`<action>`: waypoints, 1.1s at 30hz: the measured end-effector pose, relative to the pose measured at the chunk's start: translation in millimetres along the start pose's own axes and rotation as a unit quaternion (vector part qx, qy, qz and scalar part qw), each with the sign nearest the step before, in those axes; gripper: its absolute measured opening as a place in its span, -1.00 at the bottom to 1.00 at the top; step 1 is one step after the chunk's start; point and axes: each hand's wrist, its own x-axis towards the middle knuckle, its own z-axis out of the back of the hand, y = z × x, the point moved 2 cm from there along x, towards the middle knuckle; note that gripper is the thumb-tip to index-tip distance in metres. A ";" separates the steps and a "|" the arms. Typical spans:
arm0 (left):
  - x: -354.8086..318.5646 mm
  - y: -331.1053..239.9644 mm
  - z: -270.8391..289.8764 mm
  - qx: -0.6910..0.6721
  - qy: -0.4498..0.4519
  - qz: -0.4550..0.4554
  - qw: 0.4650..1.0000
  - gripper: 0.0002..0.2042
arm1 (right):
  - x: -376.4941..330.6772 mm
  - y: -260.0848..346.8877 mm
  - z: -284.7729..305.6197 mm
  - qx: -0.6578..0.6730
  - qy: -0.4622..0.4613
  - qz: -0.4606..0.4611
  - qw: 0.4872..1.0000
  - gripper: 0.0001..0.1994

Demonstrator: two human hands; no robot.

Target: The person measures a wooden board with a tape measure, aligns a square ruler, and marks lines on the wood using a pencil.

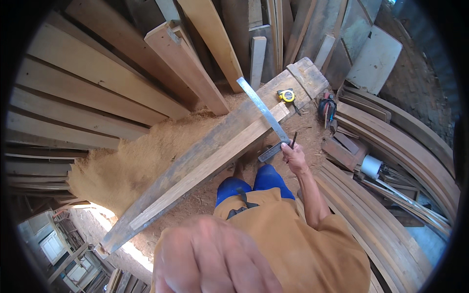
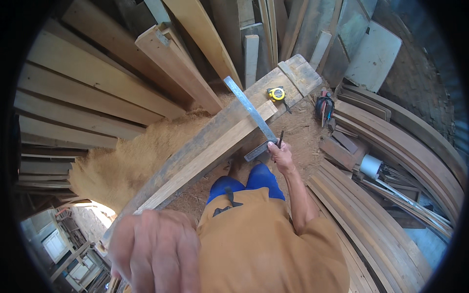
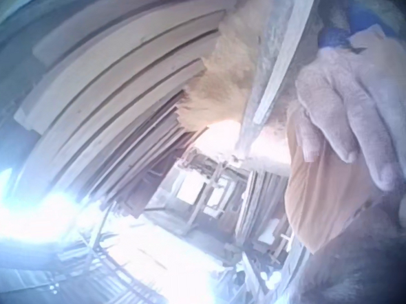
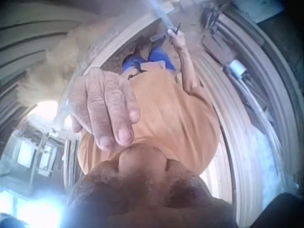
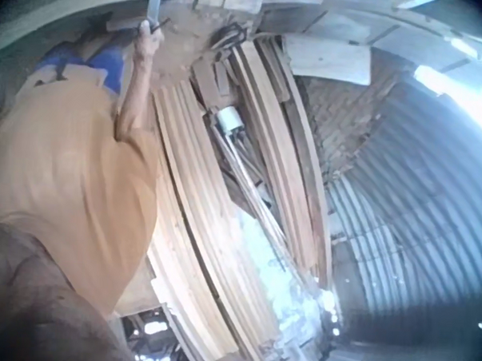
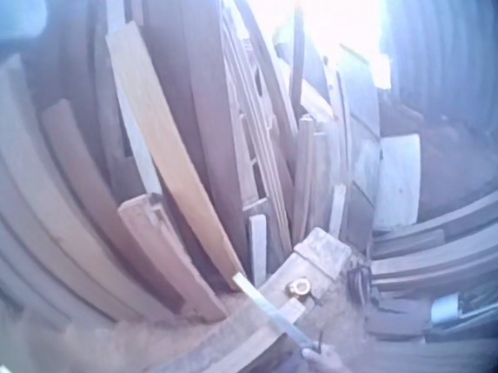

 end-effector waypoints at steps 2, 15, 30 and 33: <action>7.7 2.1 -7.2 -0.024 0.070 0.020 0.997 -0.64 | 2.8 -8.3 -9.8 -0.014 0.007 -0.018 1.000 -0.83; -241.4 66.7 23.0 0.351 0.073 0.688 0.631 -0.37 | 1.1 6.1 6.3 -0.057 -0.021 -0.006 0.998 -0.84; -212.8 34.2 9.3 0.317 0.138 0.532 0.773 -0.32 | -6.3 20.0 26.3 -0.037 -0.049 0.024 0.998 -0.82; -263.3 15.9 66.1 0.389 0.154 0.814 0.404 -0.41 | -3.3 13.4 8.2 -0.055 -0.059 0.013 0.997 -0.82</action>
